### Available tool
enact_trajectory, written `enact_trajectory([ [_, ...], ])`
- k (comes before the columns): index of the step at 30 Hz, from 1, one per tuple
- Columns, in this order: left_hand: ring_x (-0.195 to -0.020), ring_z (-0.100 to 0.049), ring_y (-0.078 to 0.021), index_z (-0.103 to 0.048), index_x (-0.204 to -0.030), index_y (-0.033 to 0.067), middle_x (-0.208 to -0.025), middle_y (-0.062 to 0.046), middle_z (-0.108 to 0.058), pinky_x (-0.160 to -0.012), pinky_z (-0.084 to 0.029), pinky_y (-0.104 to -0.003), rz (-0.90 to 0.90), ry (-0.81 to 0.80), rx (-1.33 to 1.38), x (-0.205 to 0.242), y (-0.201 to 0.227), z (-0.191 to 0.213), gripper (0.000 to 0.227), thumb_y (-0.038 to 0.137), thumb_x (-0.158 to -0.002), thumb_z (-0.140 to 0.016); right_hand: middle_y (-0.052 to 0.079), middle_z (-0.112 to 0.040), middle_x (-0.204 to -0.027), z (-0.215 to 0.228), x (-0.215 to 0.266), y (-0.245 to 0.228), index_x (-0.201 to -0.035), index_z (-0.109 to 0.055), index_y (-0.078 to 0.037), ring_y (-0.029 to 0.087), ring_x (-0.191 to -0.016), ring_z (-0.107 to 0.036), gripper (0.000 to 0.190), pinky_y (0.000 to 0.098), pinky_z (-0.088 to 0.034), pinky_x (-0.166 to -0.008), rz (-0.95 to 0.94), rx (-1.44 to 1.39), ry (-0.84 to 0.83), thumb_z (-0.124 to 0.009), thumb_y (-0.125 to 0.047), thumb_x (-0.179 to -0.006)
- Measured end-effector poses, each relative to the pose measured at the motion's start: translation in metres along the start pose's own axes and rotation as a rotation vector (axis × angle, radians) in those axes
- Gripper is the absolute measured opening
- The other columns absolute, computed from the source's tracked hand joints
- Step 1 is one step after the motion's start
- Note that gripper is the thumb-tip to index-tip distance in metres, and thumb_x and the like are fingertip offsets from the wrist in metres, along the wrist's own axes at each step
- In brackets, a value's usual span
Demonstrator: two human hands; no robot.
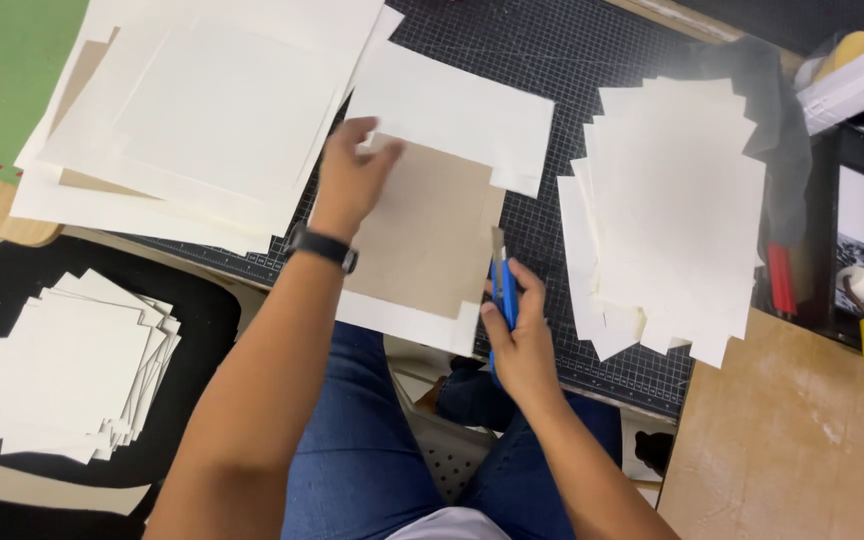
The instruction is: Trimming the edges of cardboard sheets using a utility knife on a cutting mat
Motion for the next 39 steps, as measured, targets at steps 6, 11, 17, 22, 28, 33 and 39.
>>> enact_trajectory([
  [6,-0.125,-0.062,-0.0348,-0.065,-0.133,0.0272,-0.131,-0.005,-0.065,-0.104,-0.050,-0.056,-0.273,-0.277,-0.463,0.046,0.033,-0.041,0.043,0.034,-0.092,-0.073,0.019,-0.072,-0.129,-0.017,-0.001,0.000,-0.150,-0.036,-0.015,0.046,-0.117,-0.068,0.058,0.0561,-0.055,-0.092,0.099,0.074,-0.284,-0.061,-0.020,-0.099],
  [11,-0.142,-0.043,-0.0416,-0.068,-0.129,0.0229,-0.141,-0.010,-0.057,-0.115,-0.030,-0.066,-0.318,-0.414,-0.645,0.148,0.058,-0.007,0.038,0.028,-0.091,-0.072,0.015,-0.077,-0.118,0.005,-0.002,0.022,-0.148,-0.047,-0.028,0.044,-0.104,-0.072,0.053,0.0541,-0.059,-0.082,0.093,0.420,-0.452,-0.061,-0.025,-0.098],
  [17,-0.151,-0.029,-0.0423,-0.067,-0.134,0.0238,-0.154,-0.009,-0.049,-0.120,-0.018,-0.066,-0.278,-0.381,-0.641,0.182,0.054,0.015,0.050,0.042,-0.089,-0.073,0.014,-0.079,-0.118,-0.001,-0.007,-0.004,-0.144,-0.054,-0.027,0.044,-0.102,-0.074,0.046,0.0553,-0.060,-0.082,0.187,0.579,-0.615,-0.058,-0.024,-0.099],
  [22,-0.152,-0.029,-0.0405,-0.068,-0.133,0.0263,-0.155,-0.007,-0.048,-0.122,-0.016,-0.064,-0.262,-0.369,-0.663,0.181,0.048,0.013,0.056,0.050,-0.083,-0.076,0.013,-0.077,-0.122,-0.003,-0.010,-0.001,-0.143,-0.055,-0.027,0.045,-0.104,-0.072,0.045,0.0561,-0.060,-0.084,0.210,0.615,-0.642,-0.056,-0.022,-0.099],
  [28,-0.151,-0.030,-0.0405,-0.067,-0.133,0.0268,-0.155,-0.007,-0.048,-0.122,-0.016,-0.064,-0.253,-0.350,-0.664,0.181,0.048,0.013,0.058,0.049,-0.081,-0.078,0.011,-0.076,-0.124,-0.004,-0.014,0.002,-0.144,-0.056,-0.027,0.042,-0.106,-0.073,0.045,0.0550,-0.060,-0.085,0.221,0.633,-0.633,-0.056,-0.022,-0.099],
  [33,-0.152,-0.028,-0.0393,-0.068,-0.132,0.0278,-0.155,-0.006,-0.048,-0.122,-0.014,-0.063,-0.248,-0.334,-0.659,0.182,0.046,0.013,0.058,0.050,-0.080,-0.077,0.007,-0.078,-0.120,-0.006,-0.015,0.007,-0.145,-0.053,-0.030,0.038,-0.101,-0.075,0.045,0.0493,-0.062,-0.082,0.243,0.678,-0.662,-0.054,-0.026,-0.100],
  [39,-0.153,-0.027,-0.0406,-0.068,-0.131,0.0266,-0.155,-0.007,-0.047,-0.122,-0.012,-0.065,-0.248,-0.333,-0.669,0.182,0.043,0.011,0.061,0.052,-0.077,-0.079,0.009,-0.078,-0.115,-0.008,-0.011,0.020,-0.145,-0.054,-0.029,0.035,-0.097,-0.076,0.043,0.0469,-0.063,-0.081,0.256,0.750,-0.675,-0.049,-0.029,-0.103],
])
Point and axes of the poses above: each hand's wrist, its own x-axis away from the middle knuckle, its own z-axis out of the back of the hand, y = z × x, the point moved 9 cm from there along -x, towards the middle knuckle
